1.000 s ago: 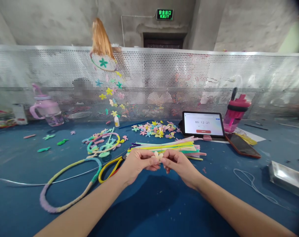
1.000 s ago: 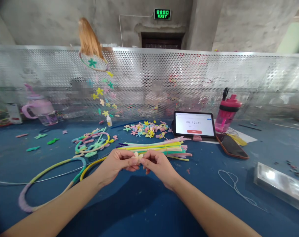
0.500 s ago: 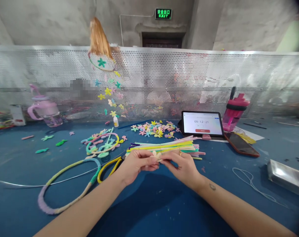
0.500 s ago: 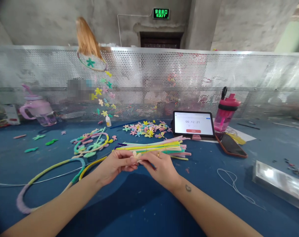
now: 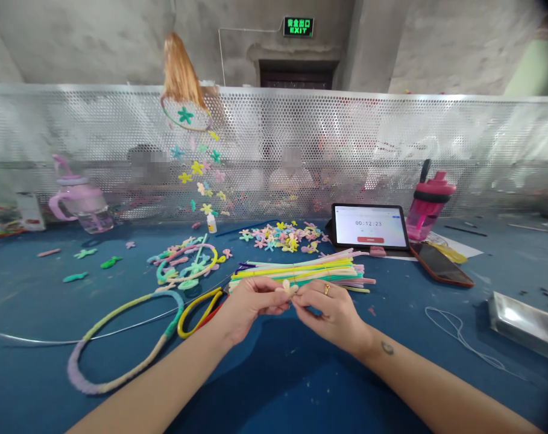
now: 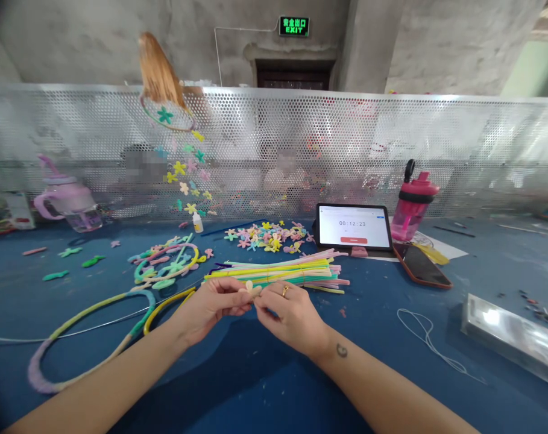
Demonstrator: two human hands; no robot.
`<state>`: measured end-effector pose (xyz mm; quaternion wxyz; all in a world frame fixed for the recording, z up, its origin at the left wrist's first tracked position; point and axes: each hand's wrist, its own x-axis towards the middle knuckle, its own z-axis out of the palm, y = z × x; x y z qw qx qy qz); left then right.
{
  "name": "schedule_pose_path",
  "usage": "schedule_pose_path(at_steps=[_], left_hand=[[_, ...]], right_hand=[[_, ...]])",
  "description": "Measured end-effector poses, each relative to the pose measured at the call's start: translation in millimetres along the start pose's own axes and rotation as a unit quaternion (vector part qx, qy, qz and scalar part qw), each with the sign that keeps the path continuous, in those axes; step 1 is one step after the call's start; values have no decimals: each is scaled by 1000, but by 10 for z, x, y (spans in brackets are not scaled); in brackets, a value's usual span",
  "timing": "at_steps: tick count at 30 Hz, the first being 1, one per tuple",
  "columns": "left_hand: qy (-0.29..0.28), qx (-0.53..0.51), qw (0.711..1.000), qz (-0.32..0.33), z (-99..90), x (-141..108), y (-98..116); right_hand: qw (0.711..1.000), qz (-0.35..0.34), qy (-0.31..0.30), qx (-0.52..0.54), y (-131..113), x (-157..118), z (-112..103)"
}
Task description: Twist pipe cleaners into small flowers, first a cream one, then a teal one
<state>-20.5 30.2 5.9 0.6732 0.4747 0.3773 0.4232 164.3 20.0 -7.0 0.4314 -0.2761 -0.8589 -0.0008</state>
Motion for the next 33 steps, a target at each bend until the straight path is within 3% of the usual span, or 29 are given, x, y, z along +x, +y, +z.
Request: schedule_pose_path(at_steps=[12,18,25,28,31,33], left_hand=[[27,60,997,36,43,-24,0],[29,39,998,48,54,-18,-18],[16,9,1000,23,20,-10,-18],[16,-2,1000,17,26,-21,5],[16,7,1000,8,48,-48,35],[1,18,1000,0,67,-75,49]], right_hand=[[1000,18,-1,3,-28,-35,35],[999,39,14,0,-62,-25,55],[997,53,-9,51,-52,-4,2],[988,98,-1,122,-13,3,-39],[955,201,42,212,45,33,-46],[944,227,39,238,77,63,-29]])
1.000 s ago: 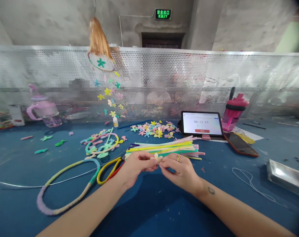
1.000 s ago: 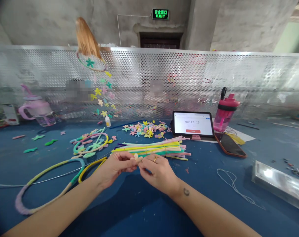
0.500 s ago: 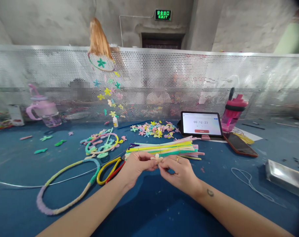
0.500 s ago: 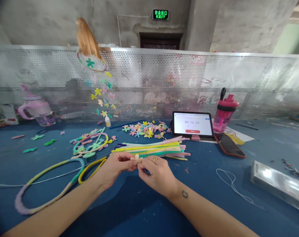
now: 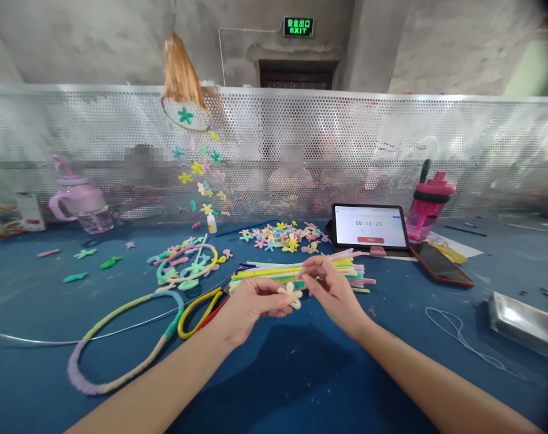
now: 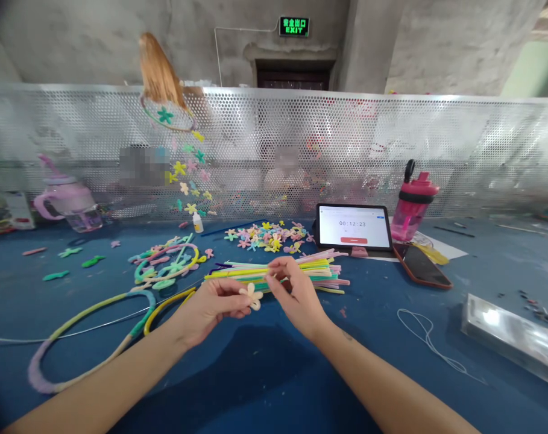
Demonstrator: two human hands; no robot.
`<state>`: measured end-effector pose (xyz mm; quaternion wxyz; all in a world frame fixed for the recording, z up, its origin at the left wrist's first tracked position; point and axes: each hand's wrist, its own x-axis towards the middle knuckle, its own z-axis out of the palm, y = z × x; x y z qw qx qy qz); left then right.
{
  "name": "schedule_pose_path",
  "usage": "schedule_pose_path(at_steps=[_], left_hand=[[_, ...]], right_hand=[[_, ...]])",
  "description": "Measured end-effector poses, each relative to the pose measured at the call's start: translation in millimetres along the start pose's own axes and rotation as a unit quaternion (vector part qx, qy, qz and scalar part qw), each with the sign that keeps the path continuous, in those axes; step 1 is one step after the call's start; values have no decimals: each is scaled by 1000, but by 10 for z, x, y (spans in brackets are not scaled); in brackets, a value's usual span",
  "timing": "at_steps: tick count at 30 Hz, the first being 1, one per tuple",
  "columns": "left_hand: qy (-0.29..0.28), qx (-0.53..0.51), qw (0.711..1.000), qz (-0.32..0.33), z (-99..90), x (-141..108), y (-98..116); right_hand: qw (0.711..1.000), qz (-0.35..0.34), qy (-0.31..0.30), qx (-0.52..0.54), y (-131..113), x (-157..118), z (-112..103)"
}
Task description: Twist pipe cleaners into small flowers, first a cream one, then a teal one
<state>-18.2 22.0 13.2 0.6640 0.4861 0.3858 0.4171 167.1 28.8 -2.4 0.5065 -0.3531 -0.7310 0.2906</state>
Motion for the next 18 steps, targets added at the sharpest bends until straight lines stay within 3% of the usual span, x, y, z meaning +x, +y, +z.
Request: schedule_pose_path(at_steps=[5,10,15,18], left_hand=[[-35,8,999,-9,41,-59,13],[-35,-4,999,-17,47,-52,23],[-29,-27,999,-7,15,-26,26],[-25,-29,999,7,-14,-12,25]], right_hand=[[987,-63,-146,-15,5,35,40],[988,-34,-148,-24,-11,8,30],[979,10,-186,78,-33,-11,58],[977,45,-171,117,10,-29,109]])
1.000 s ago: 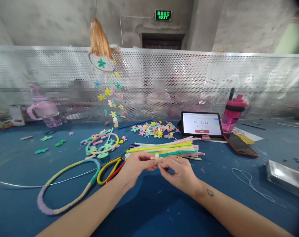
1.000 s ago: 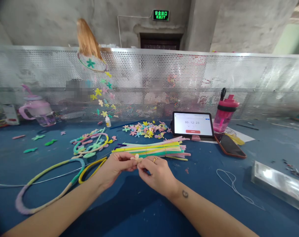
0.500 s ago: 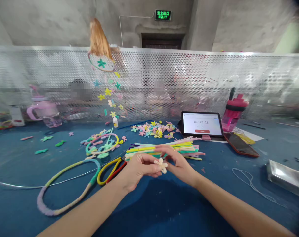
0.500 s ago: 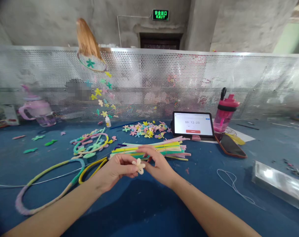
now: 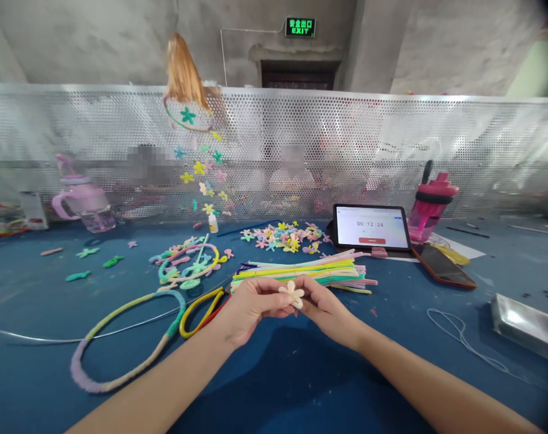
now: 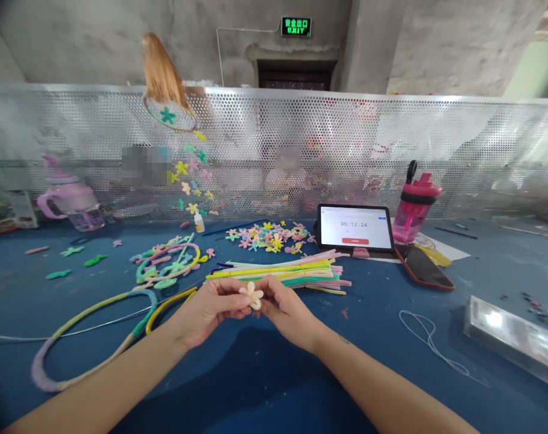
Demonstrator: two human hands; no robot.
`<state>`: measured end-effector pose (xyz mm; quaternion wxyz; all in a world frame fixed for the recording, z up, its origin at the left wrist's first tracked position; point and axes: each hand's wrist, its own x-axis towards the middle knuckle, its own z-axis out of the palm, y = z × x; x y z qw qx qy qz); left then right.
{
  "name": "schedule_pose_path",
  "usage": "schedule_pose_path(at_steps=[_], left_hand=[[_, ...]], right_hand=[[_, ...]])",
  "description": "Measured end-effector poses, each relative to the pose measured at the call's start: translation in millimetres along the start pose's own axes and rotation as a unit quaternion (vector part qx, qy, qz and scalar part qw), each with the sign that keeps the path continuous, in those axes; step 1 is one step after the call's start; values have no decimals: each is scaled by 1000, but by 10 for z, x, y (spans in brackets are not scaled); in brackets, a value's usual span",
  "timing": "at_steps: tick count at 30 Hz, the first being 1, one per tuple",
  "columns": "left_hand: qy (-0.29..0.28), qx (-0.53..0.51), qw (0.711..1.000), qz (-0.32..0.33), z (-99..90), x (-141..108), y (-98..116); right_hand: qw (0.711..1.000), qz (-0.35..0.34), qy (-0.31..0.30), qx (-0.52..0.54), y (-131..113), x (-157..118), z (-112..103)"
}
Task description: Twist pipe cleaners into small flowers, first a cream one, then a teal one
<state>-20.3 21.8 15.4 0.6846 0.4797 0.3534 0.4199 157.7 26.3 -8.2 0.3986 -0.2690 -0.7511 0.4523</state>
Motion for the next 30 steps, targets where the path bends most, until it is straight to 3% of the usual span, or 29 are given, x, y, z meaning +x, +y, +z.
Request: schedule_pose_path(at_steps=[7,14,24,30], left_hand=[[29,5,1000,10,-74,69,-27],[38,51,998,27,-85,106,-41],[48,115,989,85,-17,92,-62],[42,225,963,142,-32,92,-131]], right_hand=[[996,81,14,23,5,-24,125],[969,189,57,150,-142,-40,266],[912,239,96,320,-164,-69,342],[892,256,119,354,-199,-77,386]])
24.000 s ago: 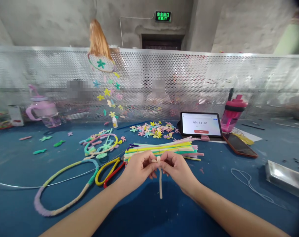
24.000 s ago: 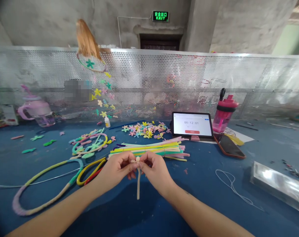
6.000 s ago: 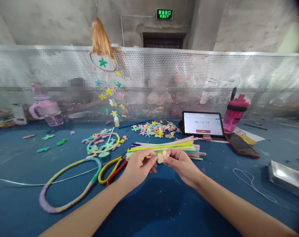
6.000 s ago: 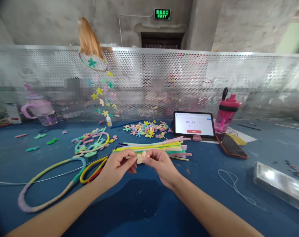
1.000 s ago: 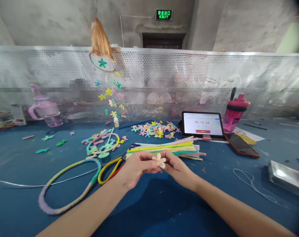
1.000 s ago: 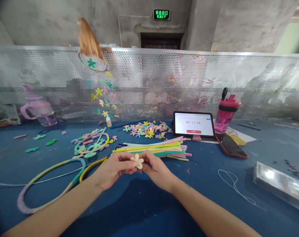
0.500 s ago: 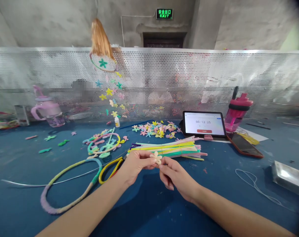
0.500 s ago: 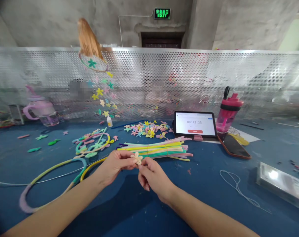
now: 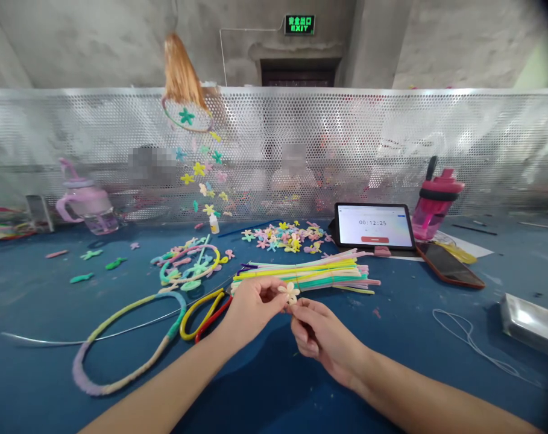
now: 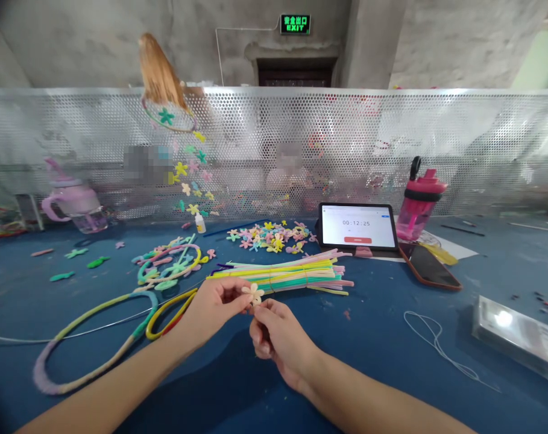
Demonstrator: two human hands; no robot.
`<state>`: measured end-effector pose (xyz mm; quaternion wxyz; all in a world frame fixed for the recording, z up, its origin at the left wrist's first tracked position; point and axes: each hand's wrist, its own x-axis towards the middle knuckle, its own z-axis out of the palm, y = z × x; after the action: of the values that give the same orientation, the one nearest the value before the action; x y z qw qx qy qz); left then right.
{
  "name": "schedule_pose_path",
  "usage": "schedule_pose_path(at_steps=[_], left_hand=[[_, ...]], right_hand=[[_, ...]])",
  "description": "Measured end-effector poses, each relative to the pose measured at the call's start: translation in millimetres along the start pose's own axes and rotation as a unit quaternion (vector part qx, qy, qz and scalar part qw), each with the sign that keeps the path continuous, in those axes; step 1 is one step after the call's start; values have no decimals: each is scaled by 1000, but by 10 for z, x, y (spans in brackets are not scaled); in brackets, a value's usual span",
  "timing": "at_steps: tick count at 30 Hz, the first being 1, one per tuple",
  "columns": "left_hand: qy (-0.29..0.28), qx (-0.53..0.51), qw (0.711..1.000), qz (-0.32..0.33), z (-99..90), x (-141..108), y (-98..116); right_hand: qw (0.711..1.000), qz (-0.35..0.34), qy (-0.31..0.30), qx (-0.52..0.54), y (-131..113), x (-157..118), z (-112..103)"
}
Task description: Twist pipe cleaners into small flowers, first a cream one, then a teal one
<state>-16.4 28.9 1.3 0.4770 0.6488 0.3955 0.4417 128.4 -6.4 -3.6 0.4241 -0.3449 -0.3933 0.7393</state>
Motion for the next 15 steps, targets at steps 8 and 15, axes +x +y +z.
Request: schedule_pose_path(at_steps=[8,15], left_hand=[[14,217,972,95,17,-47,56],[3,352,915,195,23,-82,65]], right_hand=[[998,30,38,29,-3,-25,36],[996,47,69,41,-22,-21,38]])
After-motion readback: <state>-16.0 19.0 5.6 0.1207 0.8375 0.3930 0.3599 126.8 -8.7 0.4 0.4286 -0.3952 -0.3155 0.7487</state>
